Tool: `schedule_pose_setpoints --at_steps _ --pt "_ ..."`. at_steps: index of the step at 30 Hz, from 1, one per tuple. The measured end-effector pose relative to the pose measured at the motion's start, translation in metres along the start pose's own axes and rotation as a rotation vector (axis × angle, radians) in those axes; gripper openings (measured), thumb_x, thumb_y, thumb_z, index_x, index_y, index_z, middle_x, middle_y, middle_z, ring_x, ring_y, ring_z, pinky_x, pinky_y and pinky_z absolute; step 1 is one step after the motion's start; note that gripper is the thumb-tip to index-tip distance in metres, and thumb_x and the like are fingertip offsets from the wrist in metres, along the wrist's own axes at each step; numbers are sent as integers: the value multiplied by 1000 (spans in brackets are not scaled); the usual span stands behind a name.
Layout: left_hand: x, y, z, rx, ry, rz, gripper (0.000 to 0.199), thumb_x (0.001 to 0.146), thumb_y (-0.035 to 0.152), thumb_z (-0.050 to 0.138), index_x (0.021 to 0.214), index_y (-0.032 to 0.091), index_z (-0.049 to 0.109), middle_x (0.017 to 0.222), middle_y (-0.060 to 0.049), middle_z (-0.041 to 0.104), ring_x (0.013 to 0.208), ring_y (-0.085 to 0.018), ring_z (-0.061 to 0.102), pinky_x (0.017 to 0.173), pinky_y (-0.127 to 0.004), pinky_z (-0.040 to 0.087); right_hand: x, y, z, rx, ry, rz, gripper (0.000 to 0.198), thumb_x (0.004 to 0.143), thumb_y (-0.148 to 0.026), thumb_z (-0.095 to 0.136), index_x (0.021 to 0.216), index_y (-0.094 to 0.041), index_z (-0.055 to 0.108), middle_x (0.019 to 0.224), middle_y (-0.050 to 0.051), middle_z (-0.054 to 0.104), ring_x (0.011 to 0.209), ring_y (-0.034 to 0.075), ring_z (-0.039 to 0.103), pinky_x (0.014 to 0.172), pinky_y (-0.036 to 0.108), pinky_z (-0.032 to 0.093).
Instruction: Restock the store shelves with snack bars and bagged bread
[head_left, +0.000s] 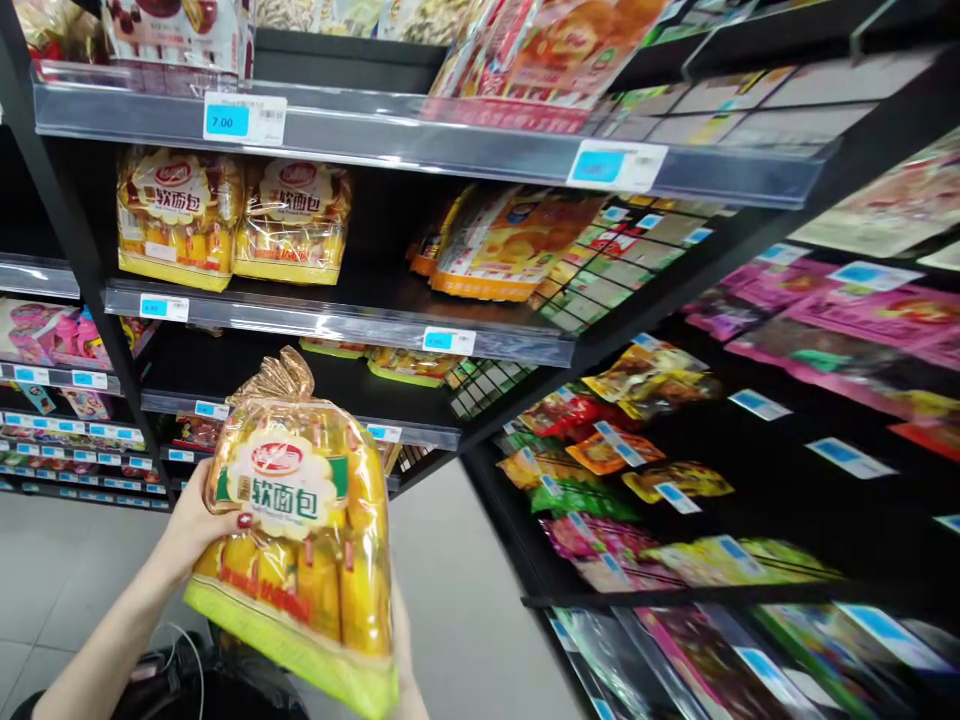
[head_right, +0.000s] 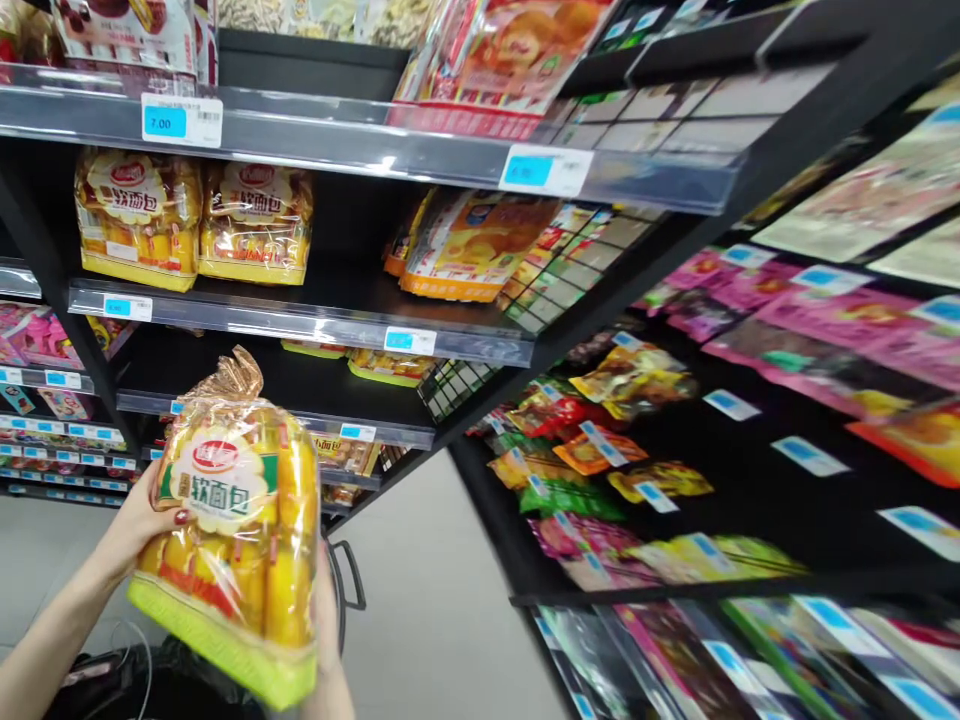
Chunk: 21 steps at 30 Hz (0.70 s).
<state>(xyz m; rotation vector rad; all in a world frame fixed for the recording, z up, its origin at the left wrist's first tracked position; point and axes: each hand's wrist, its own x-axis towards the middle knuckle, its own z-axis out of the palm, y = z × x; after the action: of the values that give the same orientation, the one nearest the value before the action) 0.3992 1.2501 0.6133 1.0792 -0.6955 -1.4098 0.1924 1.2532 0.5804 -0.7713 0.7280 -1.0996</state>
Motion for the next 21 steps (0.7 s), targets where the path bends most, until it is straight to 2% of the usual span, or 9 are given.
schedule_pose_setpoints --at_steps 2,5,7,11,14,16,17,19,21 --pt "-4 7 3 252 75 40 69 55 26 83 113 19 46 113 -11 64 101 -29 62 82 -36 51 -4 -8 -4 68 30 32 62 76 -70 47 119 -27 59 121 8 64 110 30 59 87 44 50" --pt "-9 11 7 470 122 51 68 58 34 80 115 19 45 116 -12 63 107 -31 60 88 -40 48 -9 -14 -5 140 91 120 71 60 -51 76 124 -29 54 124 7 62 111 31 59 90 43 49" --pt "-10 12 8 530 127 53 68 60 36 79 116 20 45 116 -12 63 107 -31 59 90 -41 47 -9 -14 -3 155 136 156 69 59 -42 78 122 -25 55 120 9 64 109 31 60 91 43 49" --pt "-9 11 7 592 116 36 71 62 38 76 121 19 42 118 -14 60 107 -32 59 92 -46 45 -9 -15 0 165 179 141 61 64 -39 74 119 -22 55 111 10 69 103 31 63 87 44 51" --pt "-14 9 10 744 206 149 72 71 40 69 131 19 35 133 -16 46 124 -30 44 105 -48 33 -12 -21 5 9 192 61 63 67 -43 71 123 -22 51 116 11 66 104 31 62 87 44 51" --pt "-23 4 17 826 236 261 67 77 38 64 134 20 35 141 -14 35 134 -28 29 112 -47 20 -17 -24 14 -297 283 -42 66 67 -46 70 124 -21 49 117 12 64 105 32 61 88 46 51" --pt "-29 0 21 779 173 269 65 78 37 63 135 23 36 143 -13 32 137 -27 25 113 -46 19 -20 -23 21 -496 348 -102 69 67 -46 70 126 -21 47 116 13 63 104 33 61 88 48 51" --pt "-39 -8 28 465 -81 165 70 74 39 69 136 28 38 145 -10 34 135 -30 28 110 -45 28 -27 -17 38 -873 443 -268 73 69 -41 70 133 -22 41 119 15 61 104 36 60 87 52 50" --pt "-43 -15 29 56 -277 20 81 64 41 77 135 30 41 138 -10 46 127 -33 42 102 -44 40 -35 -7 55 -1128 389 -461 79 72 -35 67 142 -24 31 130 15 54 113 38 54 89 54 48"
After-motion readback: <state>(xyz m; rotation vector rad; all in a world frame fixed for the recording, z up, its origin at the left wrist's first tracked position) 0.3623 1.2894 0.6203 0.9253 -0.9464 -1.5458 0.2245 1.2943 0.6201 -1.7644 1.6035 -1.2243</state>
